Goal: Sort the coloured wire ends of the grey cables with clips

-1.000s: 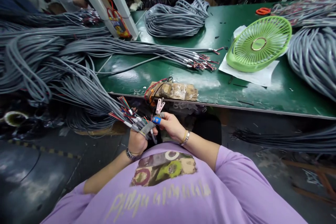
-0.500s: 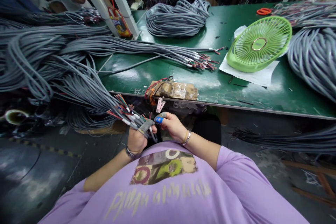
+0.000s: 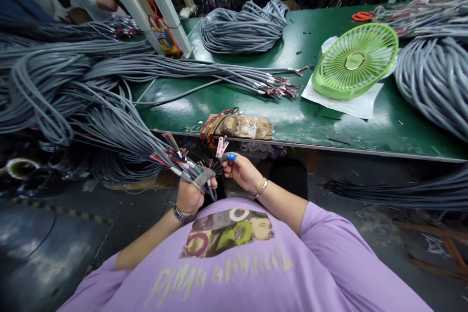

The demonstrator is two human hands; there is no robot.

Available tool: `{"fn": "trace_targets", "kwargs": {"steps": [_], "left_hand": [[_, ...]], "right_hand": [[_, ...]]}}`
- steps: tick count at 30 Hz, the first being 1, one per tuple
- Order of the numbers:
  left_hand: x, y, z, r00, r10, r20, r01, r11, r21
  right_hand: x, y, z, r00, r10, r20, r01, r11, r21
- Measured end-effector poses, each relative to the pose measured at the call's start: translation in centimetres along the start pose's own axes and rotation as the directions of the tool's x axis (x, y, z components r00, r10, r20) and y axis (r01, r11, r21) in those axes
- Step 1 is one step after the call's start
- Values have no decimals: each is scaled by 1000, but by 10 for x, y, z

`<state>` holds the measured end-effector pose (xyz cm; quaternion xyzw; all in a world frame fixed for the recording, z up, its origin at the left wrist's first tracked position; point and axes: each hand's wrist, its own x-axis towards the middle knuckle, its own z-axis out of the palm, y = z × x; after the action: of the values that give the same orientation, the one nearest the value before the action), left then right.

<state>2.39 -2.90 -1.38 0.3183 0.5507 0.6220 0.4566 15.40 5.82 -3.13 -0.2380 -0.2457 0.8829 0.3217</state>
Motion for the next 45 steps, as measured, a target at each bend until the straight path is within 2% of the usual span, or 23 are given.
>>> {"fn": "trace_targets", "kwargs": {"steps": [3, 5, 9, 12, 16, 19, 21, 24, 27, 30, 33, 35, 37, 40, 42, 45], "left_hand": [[0, -1, -1, 999, 7, 34, -8, 999, 34], [-1, -2, -2, 999, 7, 53, -10, 998, 56], [-1, -3, -5, 995, 24, 97, -36, 991, 127], [-1, -3, -6, 990, 31, 135, -56, 982, 179], [-1, -2, -7, 980, -1, 197, -46, 971, 235], [-1, -1, -7, 980, 3, 198, -47, 975, 219], [-2, 2, -6, 987, 24, 157, -50, 986, 160], [-2, 8, -3, 994, 34, 101, -41, 997, 59], [1, 12, 2, 996, 30, 85, -30, 1000, 5], [4, 13, 8, 997, 28, 75, -28, 1000, 3], [9, 12, 11, 998, 15, 62, -15, 1000, -3], [11, 11, 13, 998, 19, 67, -18, 1000, -10], [13, 10, 14, 996, 34, 87, -33, 999, -10], [16, 10, 15, 993, 40, 115, -40, 999, 1], [17, 9, 15, 993, 24, 113, -25, 1000, 8], [20, 6, 16, 995, 8, 96, -9, 1000, 9]], "right_hand": [[-1, -6, -3, 990, 113, 79, -110, 993, -48], [-1, -10, -2, 982, 150, 114, -135, 982, -130], [1, -14, 7, 987, 135, 84, -105, 951, -291], [3, -12, 15, 995, 89, 50, -66, 936, -347], [6, -6, 20, 999, 16, -34, -25, 949, -314], [6, -3, 16, 997, -20, -79, -2, 965, -264], [6, -3, 9, 998, 26, -56, -35, 983, -182], [10, -7, -1, 988, 153, -15, -153, 988, -24], [16, -13, -2, 981, 189, 30, -189, 982, -19], [21, -15, 4, 995, 72, 76, -60, 987, -148], [25, -10, 8, 980, -197, -9, 183, 929, -321], [28, -6, 8, 951, -302, -65, 257, 891, -374], [31, -3, 8, 964, -259, -60, 230, 924, -305], [36, -6, 8, 996, -87, -11, 86, 993, -82], [37, -9, 11, 1000, -6, -23, 7, 1000, 23], [36, -14, 15, 996, 72, -49, -68, 994, 80]]}}
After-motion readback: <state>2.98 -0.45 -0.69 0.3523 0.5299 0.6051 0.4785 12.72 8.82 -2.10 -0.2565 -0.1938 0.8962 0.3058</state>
